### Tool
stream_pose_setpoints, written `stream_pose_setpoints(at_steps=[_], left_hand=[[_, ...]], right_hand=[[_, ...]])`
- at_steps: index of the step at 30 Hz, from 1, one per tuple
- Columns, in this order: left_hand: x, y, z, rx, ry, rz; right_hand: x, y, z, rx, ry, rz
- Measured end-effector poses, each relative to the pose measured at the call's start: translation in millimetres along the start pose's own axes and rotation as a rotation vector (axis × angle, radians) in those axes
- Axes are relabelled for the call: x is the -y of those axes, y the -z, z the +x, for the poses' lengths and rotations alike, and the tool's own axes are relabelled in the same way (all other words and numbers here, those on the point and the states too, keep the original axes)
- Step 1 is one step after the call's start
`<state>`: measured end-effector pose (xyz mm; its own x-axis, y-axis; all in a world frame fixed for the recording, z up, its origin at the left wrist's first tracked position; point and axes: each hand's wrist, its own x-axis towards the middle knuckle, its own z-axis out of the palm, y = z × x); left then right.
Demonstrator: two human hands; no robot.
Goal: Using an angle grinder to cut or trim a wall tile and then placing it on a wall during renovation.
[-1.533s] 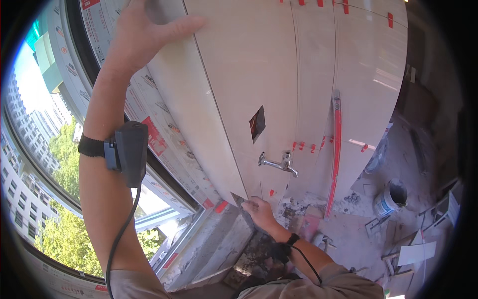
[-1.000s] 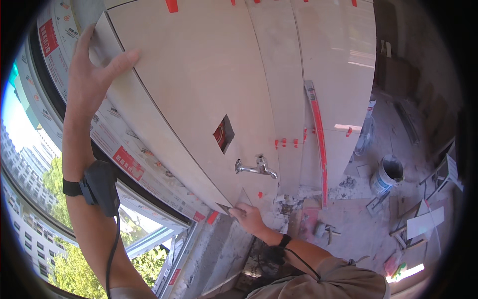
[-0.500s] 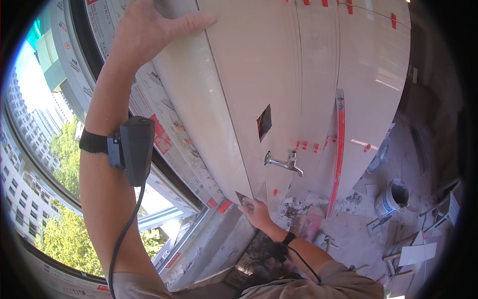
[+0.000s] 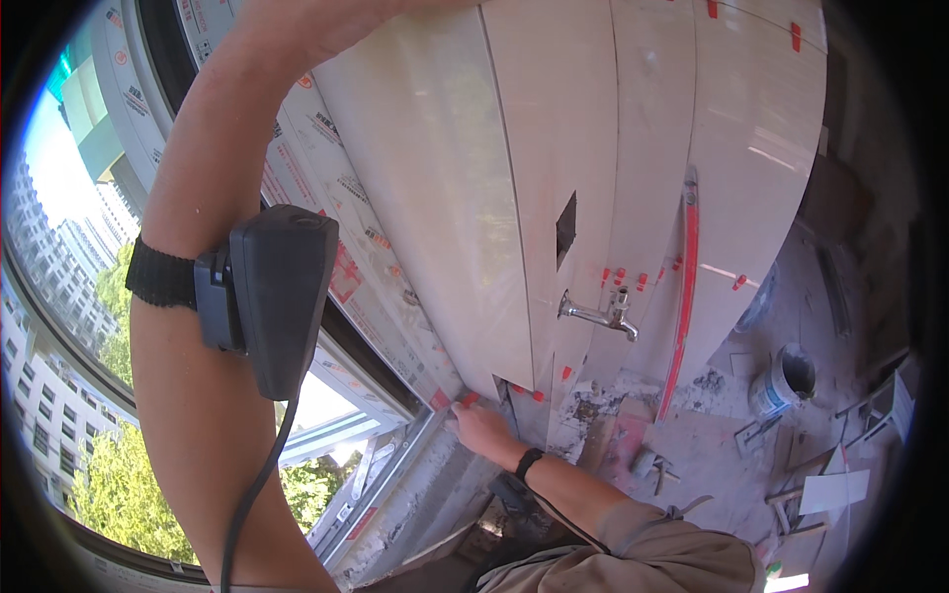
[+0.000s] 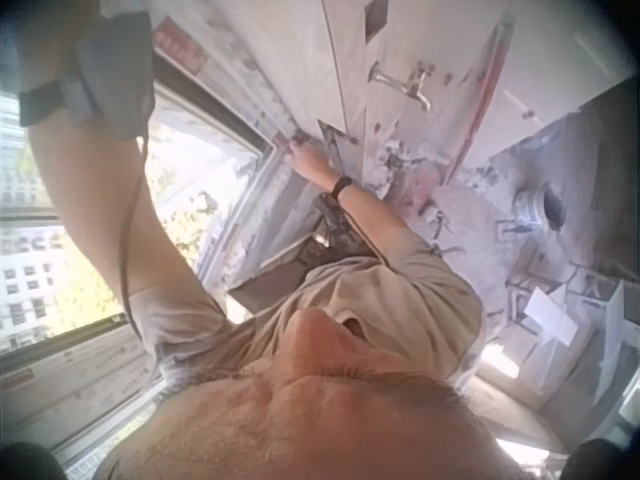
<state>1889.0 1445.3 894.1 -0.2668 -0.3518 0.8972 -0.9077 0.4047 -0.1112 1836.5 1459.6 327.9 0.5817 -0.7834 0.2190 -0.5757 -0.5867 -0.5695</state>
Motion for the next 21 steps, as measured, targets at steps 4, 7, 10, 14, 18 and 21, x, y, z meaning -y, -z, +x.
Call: stream_pose_setpoints(at_steps=[4,7,10,14,18,21], left_hand=[[-13.5,-1.4,-11.1,-0.034,0.038,0.05],[-17.4,1.9,-15.4,-0.027,0.0,-0.06],[-29.0,19.3,-13.8,0.028,0.048,-0.153],[-36.1,19.2,-16.6,0.098,0.104,-0.278],[-43.1,25.7,-17.1,0.105,0.088,-0.301],[-19.4,31.8,-12.6,0.113,0.082,-0.325]], right_hand=[[-4.5,-7.4,7.8,0.038,-0.021,-0.082],[-10.9,-12.8,9.4,0.038,-0.01,-0.138],[-12.4,-20.8,11.7,0.026,0.034,-0.106],[-21.0,-24.5,8.9,-0.037,0.023,-0.076],[-22.9,-25.5,15.7,-0.007,0.057,-0.022],[-30.2,-35.6,12.9,-0.038,0.092,-0.03]])
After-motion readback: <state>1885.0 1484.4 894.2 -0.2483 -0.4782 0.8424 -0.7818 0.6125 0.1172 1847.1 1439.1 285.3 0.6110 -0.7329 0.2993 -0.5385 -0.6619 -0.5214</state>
